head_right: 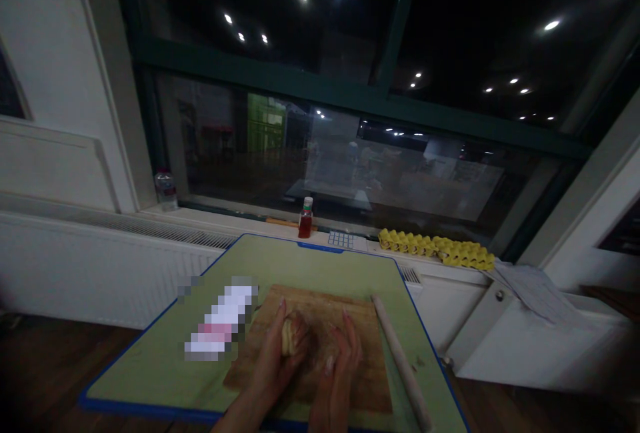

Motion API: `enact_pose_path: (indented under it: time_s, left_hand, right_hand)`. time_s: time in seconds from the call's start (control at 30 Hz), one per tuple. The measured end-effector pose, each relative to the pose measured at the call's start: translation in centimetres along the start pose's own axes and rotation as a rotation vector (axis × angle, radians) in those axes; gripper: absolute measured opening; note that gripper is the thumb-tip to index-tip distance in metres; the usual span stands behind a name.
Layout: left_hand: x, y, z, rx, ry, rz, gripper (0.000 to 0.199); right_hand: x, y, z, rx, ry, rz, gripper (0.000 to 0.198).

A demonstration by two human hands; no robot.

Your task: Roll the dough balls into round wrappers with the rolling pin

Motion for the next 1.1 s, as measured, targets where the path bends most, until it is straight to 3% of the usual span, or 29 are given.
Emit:
enact_pose_path:
  time_s: [0.13,0.3,0.37,0.47,0.57,0.63,0.7,0.93,1.1]
  left_hand:
    - [0.3,0.0,-0.3,-0.077,0.01,0.025,0.037]
    - [-0.5,-0.8,-0.1,-0.211,-0.062,0.021,0.052]
    - [-0.7,-1.1,-0.1,-0.231,-0.001,0.121,0.058]
    - [-0.3,-1.7,-0.1,-0.151,0.167,0.416,0.059]
    - [0.2,-2.5,0.1,-0.048,0.352,0.613,0.041]
    - [0.5,-3.1,0.6,0.032,0.452,0.708,0.034]
    - [0.7,-3.6,1.1,0.108,0.524,0.79,0.034]
    - [1.6,-3.3,0.9,0.125,0.67,1.114,0.034]
    - [1.4,-3.1,-0.4,-0.007,0.659,1.401,0.026]
  right_hand:
    - [-0.9,-0.1,1.5,-0.157,-0.032,-0.047,0.039]
    - [-2.8,1.0,3.6,-0.517,-0.279,-0.093,0.041]
    - [-2.9,1.7,4.0,-0.544,-0.301,-0.067,0.031]
    - [-2.1,2.8,4.0,-0.349,-0.157,0.012,0.014]
    - [-0.5,3.6,4.2,-0.172,0.141,0.093,0.03]
    - [0.5,3.9,4.4,-0.168,0.323,0.143,0.039]
    - [1.4,4.2,4.5,-0.271,0.391,0.14,0.043]
    - [2.6,3.6,3.3,-0.561,0.075,-0.284,0.044]
    - [4.8,2.0,2.7,-0.569,-0.054,-0.287,0.042]
Point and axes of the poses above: each hand's wrist, its own z-axis towards the middle knuckle, its own y-axis out of the palm, x = y × z, the point moved 1 cm from there along z, towards the middle knuckle, and after that the axes turned 3 degrees about z, right-handed, at the moved point
